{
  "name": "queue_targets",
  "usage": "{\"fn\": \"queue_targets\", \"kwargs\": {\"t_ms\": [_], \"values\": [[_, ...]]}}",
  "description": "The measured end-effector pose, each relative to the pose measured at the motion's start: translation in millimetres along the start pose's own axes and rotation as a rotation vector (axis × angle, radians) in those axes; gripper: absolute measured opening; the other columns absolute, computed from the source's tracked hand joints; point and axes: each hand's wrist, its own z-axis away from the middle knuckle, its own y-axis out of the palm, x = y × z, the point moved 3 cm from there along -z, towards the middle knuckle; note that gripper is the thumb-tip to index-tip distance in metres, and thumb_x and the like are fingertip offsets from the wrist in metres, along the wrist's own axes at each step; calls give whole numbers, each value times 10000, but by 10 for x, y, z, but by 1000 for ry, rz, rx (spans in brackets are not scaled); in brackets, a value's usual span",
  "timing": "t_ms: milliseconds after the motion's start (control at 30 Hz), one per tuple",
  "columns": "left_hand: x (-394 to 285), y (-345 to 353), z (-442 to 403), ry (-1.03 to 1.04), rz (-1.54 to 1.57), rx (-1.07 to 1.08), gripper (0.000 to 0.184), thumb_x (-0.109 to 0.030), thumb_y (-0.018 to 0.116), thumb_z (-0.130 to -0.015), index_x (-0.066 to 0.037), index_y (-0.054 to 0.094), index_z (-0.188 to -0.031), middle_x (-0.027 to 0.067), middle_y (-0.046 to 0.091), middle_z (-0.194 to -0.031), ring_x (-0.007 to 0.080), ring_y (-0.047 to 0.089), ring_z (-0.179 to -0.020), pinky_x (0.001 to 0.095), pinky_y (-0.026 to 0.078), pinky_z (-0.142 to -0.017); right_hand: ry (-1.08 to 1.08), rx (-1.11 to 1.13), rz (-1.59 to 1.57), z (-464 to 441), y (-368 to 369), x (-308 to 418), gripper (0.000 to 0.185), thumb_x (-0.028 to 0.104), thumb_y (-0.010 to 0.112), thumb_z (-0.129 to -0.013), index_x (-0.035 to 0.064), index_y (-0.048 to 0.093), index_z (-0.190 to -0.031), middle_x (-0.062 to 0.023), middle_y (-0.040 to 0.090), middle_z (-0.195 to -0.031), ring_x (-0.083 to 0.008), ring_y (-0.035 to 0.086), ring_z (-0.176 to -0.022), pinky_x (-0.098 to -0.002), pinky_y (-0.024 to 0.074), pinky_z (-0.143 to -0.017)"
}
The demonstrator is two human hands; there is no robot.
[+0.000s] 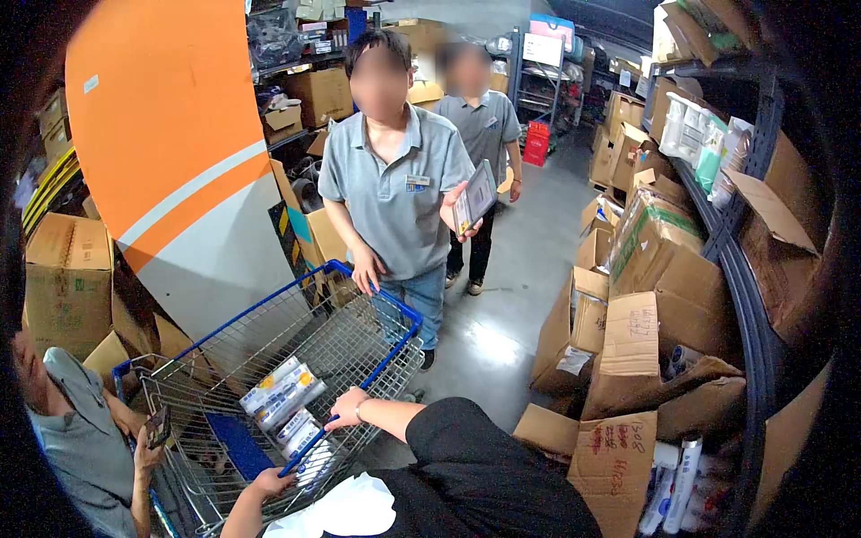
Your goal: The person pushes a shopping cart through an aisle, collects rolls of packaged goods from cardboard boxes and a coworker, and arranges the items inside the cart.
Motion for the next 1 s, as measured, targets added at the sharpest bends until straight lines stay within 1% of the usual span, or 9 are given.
{"fn": "queue_targets", "kwargs": {"t_ms": [233, 400, 533, 600, 633, 700, 900, 967, 1000], "values": [[-180, -58, 173, -58, 54, 6, 279, -337, 576, -730, -82, 602, -838, 35, 554, -618, 121, 484, -483, 273, 396, -456, 13, -12, 20, 10, -14, 11, 556, 642, 309, -714, 172, 596, -788, -57, 594, -745, -227, 562, -739, -358, 366, -672], [-115, -58, 93, 0, -107, -9, 318, -382, 554, -730, -117, 602, -900, 60, 600, -711, 166, 548, -630, 282, 422, -591, 7, -25, 18, -17, 19, -2, 561, 645, 309, -712, 169, 595, -797, -61, 593, -743, -228, 561, -737, -358, 367, -671], [-133, -58, 118, 17, -36, -22, 319, -369, 528, -731, -78, 590, -843, 70, 590, -661, 176, 550, -597, 293, 425, -577, 9, -29, 10, -19, 20, -12, 560, 644, 312, -711, 168, 596, -786, -65, 592, -734, -230, 561, -736, -359, 367, -670], [-178, -77, 149, 148, -127, -81, 310, -366, 529, -735, -81, 589, -841, 59, 571, -612, 158, 528, -522, 284, 415, -512, 7, -19, 17, -23, 7, -6, 558, 643, 313, -711, 168, 597, -781, -66, 591, -731, -231, 560, -736, -361, 368, -667], [-225, -80, 181, 146, -119, -83, 310, -366, 529, -735, -81, 589, -841, 59, 571, -612, 158, 528, -522, 284, 415, -512, 8, -11, 19, -20, 8, -2, 555, 642, 314, -711, 168, 597, -776, -67, 591, -728, -232, 560, -736, -362, 369, -665], [-325, -118, 272, -29, 4, 45, 289, -352, 528, -744, -89, 586, -851, 47, 544, -566, 138, 494, -460, 273, 393, -454, 6, 9, 16, -24, -2, 1, 558, 642, 310, -713, 167, 597, -780, -67, 591, -732, -234, 561, -741, -365, 375, -662], [-259, -87, 223, -17, 30, 36, 285, -335, 529, -754, -71, 577, -850, 42, 525, -544, 131, 478, -449, 271, 381, -440, 2, 13, 25, -1, -83, 22, 577, 649, 293, -715, 165, 595, -802, -66, 595, -752, -239, 565, -760, -372, 409, -661], [-210, -61, 188, -37, 44, 43, 290, -339, 530, -754, -71, 577, -854, 43, 523, -541, 132, 474, -446, 273, 378, -438, 28, 122, 10, 10, -117, 35, 603, 657, 287, -711, 160, 601, -846, -77, 593, -840, -243, 554, -831, -364, 425, -689], [-187, -58, 150, -34, 41, 59, 294, -342, 528, -755, -74, 577, -866, 45, 522, -545, 132, 474, -455, 276, 379, -448, 23, 127, 13, 23, -141, 43, 613, 662, 278, -710, 159, 596, -861, -78, 594, -837, -242, 555, -830, -359, 435, -670]]}}
